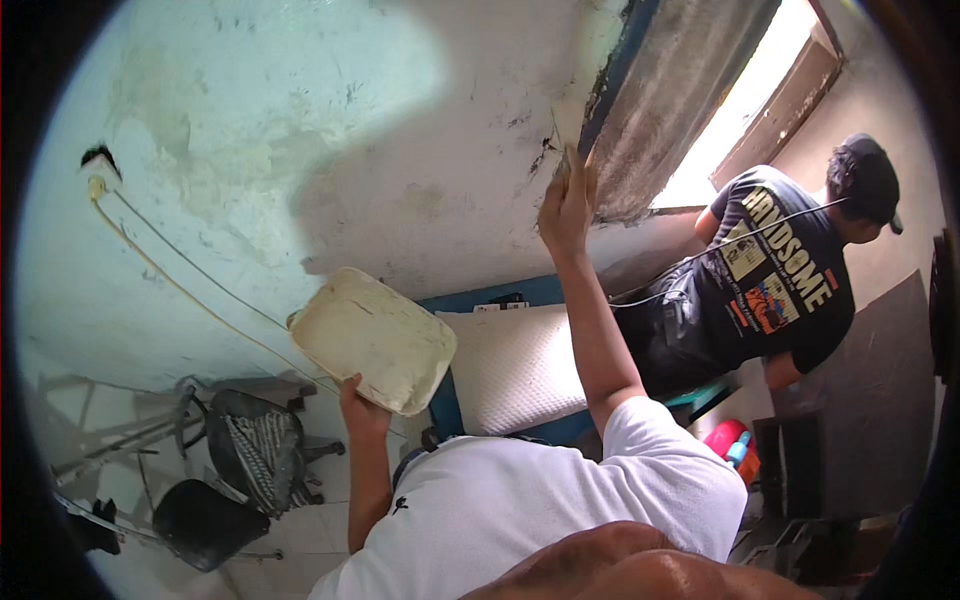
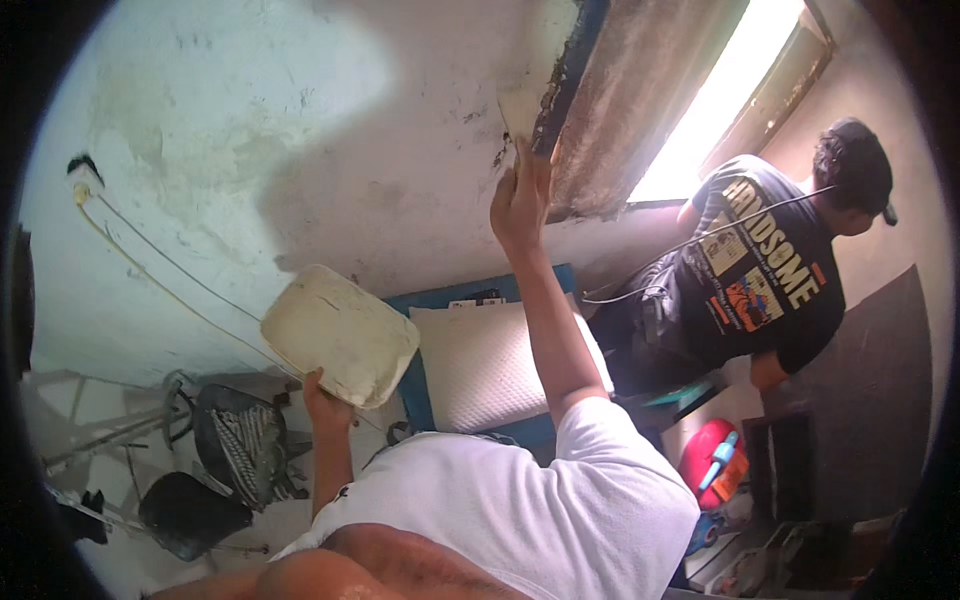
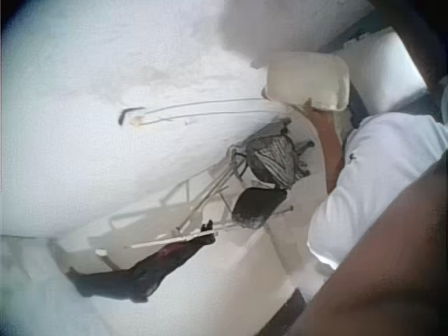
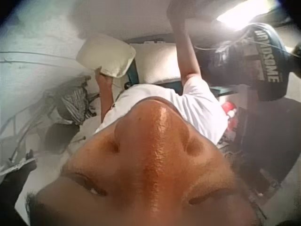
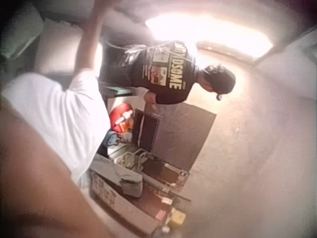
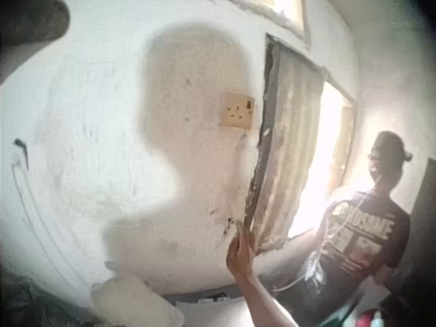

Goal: The person applies wall filler to a section of the wall near a window using a putty knife, holding a container of the filler material in the other hand.

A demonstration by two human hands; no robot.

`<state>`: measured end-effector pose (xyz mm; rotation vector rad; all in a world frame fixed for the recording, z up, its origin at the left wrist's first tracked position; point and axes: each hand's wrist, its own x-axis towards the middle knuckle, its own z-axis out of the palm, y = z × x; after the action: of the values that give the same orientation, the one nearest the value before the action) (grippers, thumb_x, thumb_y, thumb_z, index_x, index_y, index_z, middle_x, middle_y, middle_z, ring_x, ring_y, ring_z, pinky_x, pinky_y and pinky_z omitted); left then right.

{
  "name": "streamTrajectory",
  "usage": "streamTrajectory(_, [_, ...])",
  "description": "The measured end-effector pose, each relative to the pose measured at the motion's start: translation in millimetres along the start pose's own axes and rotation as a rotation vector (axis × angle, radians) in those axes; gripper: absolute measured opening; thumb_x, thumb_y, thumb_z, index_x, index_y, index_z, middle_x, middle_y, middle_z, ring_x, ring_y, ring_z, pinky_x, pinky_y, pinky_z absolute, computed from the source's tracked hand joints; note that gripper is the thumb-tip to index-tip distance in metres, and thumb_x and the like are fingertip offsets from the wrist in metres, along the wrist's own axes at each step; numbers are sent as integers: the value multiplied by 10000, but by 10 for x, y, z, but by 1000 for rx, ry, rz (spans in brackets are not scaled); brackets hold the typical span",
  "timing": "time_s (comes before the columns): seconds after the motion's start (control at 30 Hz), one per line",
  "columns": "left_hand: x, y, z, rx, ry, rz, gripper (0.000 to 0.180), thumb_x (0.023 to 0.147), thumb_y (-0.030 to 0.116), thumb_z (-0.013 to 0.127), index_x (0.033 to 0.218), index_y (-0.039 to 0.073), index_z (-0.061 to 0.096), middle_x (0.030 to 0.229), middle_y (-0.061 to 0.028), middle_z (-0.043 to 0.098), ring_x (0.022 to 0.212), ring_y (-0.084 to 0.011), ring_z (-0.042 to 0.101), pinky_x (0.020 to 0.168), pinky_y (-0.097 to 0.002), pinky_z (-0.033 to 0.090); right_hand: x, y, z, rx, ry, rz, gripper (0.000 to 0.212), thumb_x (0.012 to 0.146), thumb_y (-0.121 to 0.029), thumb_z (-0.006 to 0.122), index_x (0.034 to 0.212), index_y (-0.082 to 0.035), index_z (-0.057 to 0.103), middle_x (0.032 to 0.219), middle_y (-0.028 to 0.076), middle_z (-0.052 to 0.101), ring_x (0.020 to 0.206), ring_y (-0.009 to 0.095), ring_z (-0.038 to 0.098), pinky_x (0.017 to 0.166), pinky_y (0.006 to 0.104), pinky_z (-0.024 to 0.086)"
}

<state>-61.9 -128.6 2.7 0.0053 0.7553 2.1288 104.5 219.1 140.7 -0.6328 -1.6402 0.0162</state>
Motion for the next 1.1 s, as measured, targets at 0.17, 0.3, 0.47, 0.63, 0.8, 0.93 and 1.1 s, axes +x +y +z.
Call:
streamTrajectory(0.17, [294,-102,1,1,-36,-40,716,784,180,606,1425,10,338,1365,-196,475,1279,-381,467,1084,-543,381,373,293,675,-81,52,31,476,943,-31,451,1417,-22,411,1016,194,498,864,322,478,841,420,411])
streamTrajectory(0.3, [411,-144,77,42,17,-74,717,782,186,607,1427,13,346,1366,-187,484,1274,-383,473,1079,-543,383,391,476,955,-192,-46,48,492,934,-40,482,1417,-12,394,1065,226,506,893,371,542,784,451,464])
streamTrajectory(0.47, [538,-237,37,63,40,-107,759,749,198,644,1431,30,357,1370,-177,486,1265,-384,479,1070,-545,388,-129,730,969,-127,-63,25,469,921,-27,501,1387,-19,442,1086,229,527,908,396,591,718,465,504])
streamTrajectory(0.63, [596,-298,98,106,39,-111,767,739,205,660,1425,28,366,1368,-172,490,1256,-379,485,1069,-535,389,-627,861,815,-100,-121,34,477,896,15,508,1370,-21,475,1042,200,537,914,383,570,760,451,489])
streamTrajectory(0.8, [588,-354,108,130,64,-126,747,746,206,658,1415,29,378,1364,-166,495,1259,-370,482,1065,-524,394,-361,798,750,-74,17,-52,485,881,25,525,1360,-35,485,1038,180,556,917,358,596,727,431,527])
streamTrajectory(0.93, [561,-389,89,135,74,-148,743,745,202,659,1415,39,382,1361,-164,500,1258,-365,485,1066,-520,395,-50,793,787,-98,-45,-19,498,877,15,540,1364,-77,492,1070,162,562,902,358,613,702,444,531])
streamTrajectory(1.1, [558,-397,40,107,33,-148,748,740,207,663,1416,49,385,1364,-162,500,1258,-365,486,1072,-518,392,-376,948,774,-115,-57,-51,511,875,1,561,1372,-99,494,1081,158,557,868,364,616,699,454,529])
